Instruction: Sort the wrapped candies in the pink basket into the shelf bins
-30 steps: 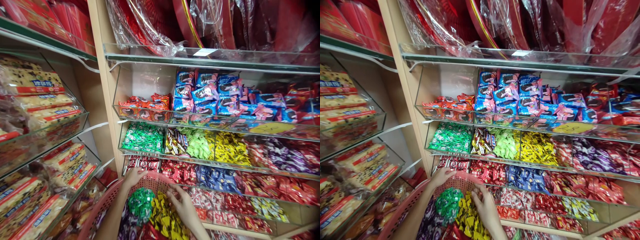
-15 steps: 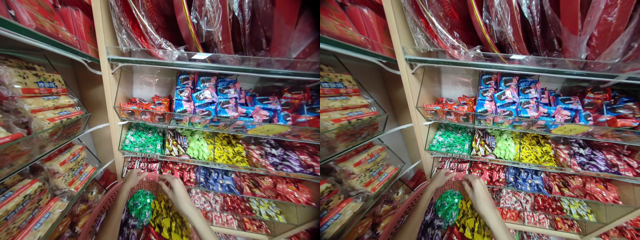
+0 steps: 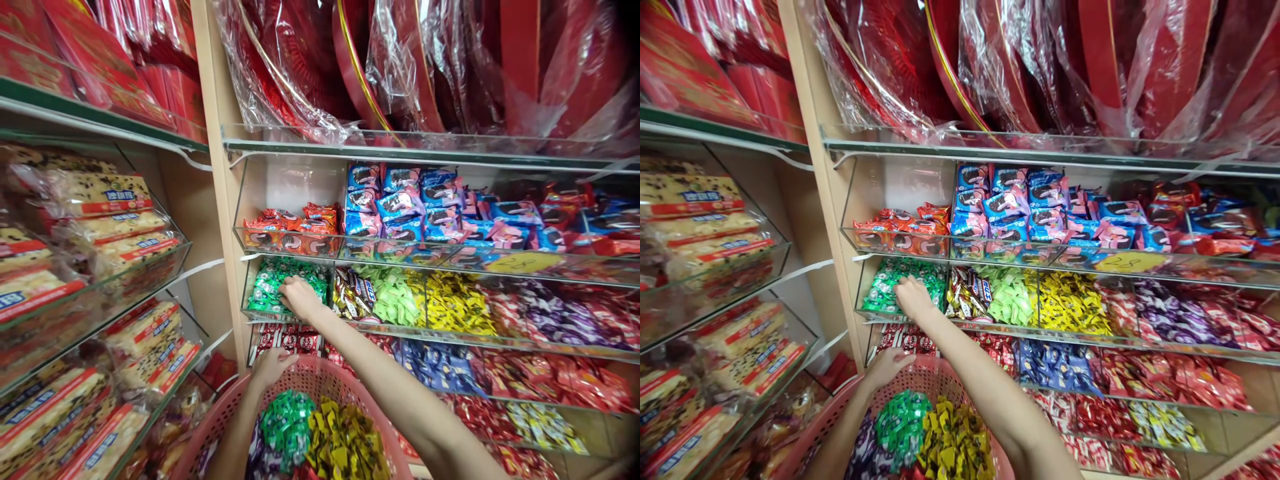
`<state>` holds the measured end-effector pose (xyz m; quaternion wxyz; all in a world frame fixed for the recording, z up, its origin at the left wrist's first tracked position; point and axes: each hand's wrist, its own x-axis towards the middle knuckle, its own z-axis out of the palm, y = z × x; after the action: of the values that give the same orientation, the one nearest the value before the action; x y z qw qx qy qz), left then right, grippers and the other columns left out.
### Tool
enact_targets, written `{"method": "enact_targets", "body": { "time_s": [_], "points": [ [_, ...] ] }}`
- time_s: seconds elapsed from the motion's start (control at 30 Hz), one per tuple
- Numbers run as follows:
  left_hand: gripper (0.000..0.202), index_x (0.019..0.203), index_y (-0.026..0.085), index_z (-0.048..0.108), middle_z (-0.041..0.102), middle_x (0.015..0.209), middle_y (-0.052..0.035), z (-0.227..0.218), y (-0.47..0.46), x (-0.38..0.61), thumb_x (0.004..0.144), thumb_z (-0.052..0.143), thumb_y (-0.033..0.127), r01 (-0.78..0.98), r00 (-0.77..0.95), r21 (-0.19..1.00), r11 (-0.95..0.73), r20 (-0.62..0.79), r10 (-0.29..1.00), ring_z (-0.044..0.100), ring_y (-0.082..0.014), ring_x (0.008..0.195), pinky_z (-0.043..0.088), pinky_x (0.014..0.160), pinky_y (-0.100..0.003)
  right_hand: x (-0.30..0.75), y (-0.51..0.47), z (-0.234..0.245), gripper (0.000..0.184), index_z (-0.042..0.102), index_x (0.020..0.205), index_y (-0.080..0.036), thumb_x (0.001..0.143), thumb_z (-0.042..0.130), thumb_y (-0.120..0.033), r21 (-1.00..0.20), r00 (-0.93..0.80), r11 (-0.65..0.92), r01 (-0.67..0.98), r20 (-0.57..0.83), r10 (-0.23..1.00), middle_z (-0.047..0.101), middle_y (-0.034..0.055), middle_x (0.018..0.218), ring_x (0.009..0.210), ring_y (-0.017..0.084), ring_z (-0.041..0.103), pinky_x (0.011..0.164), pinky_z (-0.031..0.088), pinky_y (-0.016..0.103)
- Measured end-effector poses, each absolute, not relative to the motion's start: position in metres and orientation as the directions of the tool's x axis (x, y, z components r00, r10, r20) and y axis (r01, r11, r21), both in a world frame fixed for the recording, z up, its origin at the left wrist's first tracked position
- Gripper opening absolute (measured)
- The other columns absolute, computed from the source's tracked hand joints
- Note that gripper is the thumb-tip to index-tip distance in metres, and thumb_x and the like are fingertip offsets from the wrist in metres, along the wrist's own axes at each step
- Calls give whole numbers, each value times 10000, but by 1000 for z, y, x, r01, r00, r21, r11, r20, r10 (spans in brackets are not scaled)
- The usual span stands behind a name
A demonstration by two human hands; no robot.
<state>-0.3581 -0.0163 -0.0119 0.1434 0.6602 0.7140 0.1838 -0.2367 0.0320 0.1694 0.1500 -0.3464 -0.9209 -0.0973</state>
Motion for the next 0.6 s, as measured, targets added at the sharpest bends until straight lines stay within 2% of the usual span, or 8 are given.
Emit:
{"method": "enact_targets", "body": {
  "time_s": [0.17,0.33,0.5,0.6],
  "points": [
    [571,661,185,593,616,672,9,-15,-15,-359,739,366,703,893,-90,447,59,50,995,502,-105,602,206,521,-200,-238,39,162,226,647,852,-185,878,423,-198,-23,-684,742,670,370,629,614,73,917,922,181,526,777,385,255],
    [545,639,179,584,600,659,12,-12,-16,-358,751,386,673,895,-98,440,69,43,994,486,-101,598,198,523,-201,-230,46,159,237,632,946,-186,894,402,-210,-193,-566,702,686,464,681,612,62,966,881,150,565,759,382,234],
    [543,645,179,582,566,618,19,-16,-15,-360,766,370,663,896,-65,442,33,57,996,469,-97,591,186,522,-203,-230,48,155,199,654,945,-189,853,506,-285,-145,-650,769,623,451,612,606,61,984,946,172,541,780,386,239],
    [551,652,179,579,564,613,19,-20,-12,-362,766,361,671,899,-56,438,24,60,997,474,-97,591,180,519,-204,-234,47,153,183,673,870,-188,849,505,-258,-103,-657,760,642,436,614,607,64,929,913,175,540,762,389,247]
  ]
}}
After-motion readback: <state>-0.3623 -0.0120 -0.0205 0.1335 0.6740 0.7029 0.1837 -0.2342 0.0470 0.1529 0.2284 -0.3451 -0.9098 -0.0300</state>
